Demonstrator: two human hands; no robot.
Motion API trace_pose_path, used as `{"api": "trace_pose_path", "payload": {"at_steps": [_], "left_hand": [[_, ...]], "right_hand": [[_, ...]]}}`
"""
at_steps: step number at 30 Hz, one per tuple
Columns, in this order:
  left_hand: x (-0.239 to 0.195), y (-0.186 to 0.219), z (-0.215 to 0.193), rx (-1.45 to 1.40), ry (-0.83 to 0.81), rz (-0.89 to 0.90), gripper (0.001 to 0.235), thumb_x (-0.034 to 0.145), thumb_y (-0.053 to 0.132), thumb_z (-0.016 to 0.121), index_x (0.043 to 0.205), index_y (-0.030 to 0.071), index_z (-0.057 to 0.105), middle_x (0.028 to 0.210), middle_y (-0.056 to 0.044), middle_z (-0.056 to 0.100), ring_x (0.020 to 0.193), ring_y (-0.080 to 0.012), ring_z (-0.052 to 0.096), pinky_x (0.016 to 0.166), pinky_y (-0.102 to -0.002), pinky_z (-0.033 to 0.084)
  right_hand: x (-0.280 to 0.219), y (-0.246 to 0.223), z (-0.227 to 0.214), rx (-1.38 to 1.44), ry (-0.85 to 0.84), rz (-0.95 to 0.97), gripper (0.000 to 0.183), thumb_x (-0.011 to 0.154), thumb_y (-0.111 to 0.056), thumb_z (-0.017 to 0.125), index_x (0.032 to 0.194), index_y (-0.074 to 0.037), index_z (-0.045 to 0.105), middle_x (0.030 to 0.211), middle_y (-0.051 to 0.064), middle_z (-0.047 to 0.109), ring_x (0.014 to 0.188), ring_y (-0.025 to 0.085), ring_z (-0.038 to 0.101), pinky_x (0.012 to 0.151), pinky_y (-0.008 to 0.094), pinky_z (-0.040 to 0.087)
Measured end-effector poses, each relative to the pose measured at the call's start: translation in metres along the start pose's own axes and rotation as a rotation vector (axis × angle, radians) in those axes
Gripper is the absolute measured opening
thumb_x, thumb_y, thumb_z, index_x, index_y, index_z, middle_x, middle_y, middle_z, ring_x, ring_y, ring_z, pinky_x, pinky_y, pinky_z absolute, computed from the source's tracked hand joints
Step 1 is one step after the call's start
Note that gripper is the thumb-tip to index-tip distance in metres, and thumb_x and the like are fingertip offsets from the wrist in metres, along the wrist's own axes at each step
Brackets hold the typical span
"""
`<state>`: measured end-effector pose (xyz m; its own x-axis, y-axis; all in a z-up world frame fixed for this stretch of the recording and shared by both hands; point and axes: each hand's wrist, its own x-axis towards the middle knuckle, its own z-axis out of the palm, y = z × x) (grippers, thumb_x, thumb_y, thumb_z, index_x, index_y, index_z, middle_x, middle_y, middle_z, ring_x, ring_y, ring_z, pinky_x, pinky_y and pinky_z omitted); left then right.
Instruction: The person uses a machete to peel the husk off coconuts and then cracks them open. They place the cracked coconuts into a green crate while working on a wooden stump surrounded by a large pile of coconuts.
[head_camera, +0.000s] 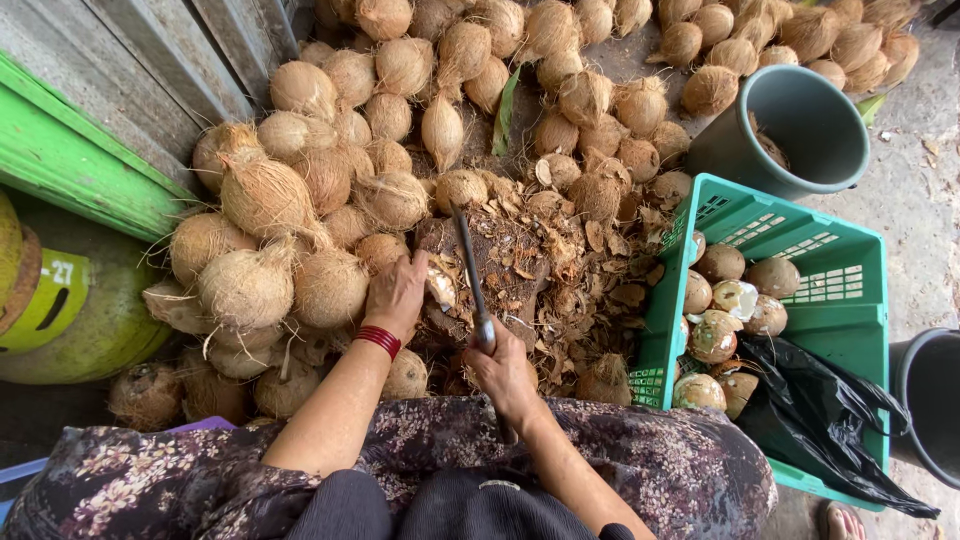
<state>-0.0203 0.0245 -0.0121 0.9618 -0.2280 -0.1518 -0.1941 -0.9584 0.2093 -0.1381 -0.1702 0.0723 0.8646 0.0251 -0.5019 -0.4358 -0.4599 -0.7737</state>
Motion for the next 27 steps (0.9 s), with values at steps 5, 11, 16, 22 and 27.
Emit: {"api": "trace_pose_path", "payload": {"at_steps": [5,11,16,22,27], "left_hand": [[0.004,0.015,-0.012,-0.188,-0.031,-0.071,0.027,0.103,0.000,0.039,0.129,0.001,0.046,0.100,-0.022,0.062,0.059,-0.0219,0.063,0.043,-0.035,0.060],[0.004,0.011,-0.005,-0.041,-0.061,-0.039,0.026,0.106,0.001,0.042,0.128,0.006,0.053,0.091,-0.015,0.065,0.071,-0.0206,0.063,0.055,-0.032,0.061],[0.000,0.002,-0.002,-0.171,0.013,-0.059,0.028,0.101,0.001,0.048,0.128,0.005,0.054,0.088,-0.016,0.065,0.071,-0.0217,0.065,0.058,-0.032,0.061],[0.008,-0.002,0.010,-0.130,0.092,-0.074,0.034,0.098,-0.012,0.051,0.127,0.005,0.055,0.094,-0.019,0.067,0.072,-0.0212,0.065,0.057,-0.032,0.061],[0.004,0.004,0.009,-0.281,0.050,-0.220,0.031,0.099,0.008,0.060,0.130,0.004,0.055,0.100,-0.018,0.069,0.070,-0.0203,0.066,0.055,-0.031,0.060]], "right_hand": [[0.022,0.028,0.023,0.133,-0.069,0.111,0.031,0.083,0.006,0.058,0.101,-0.018,0.056,0.076,0.000,0.057,0.061,0.009,0.054,0.053,0.027,0.052],[0.012,0.025,0.010,0.135,-0.103,0.224,0.009,0.089,-0.002,0.062,0.087,-0.008,0.055,0.071,0.005,0.056,0.050,0.013,0.048,0.043,0.027,0.045],[0.000,-0.001,-0.009,0.269,0.028,-0.161,0.012,0.087,0.001,0.060,0.081,-0.006,0.054,0.067,0.004,0.059,0.049,0.012,0.053,0.039,0.027,0.046],[0.007,0.014,0.008,0.086,-0.081,0.076,0.007,0.086,0.000,0.059,0.088,-0.007,0.057,0.069,0.003,0.058,0.050,0.012,0.052,0.040,0.029,0.048],[0.014,0.031,0.011,0.007,-0.090,0.261,0.004,0.089,-0.004,0.059,0.088,-0.008,0.059,0.071,0.005,0.058,0.052,0.014,0.050,0.043,0.028,0.044]]}}
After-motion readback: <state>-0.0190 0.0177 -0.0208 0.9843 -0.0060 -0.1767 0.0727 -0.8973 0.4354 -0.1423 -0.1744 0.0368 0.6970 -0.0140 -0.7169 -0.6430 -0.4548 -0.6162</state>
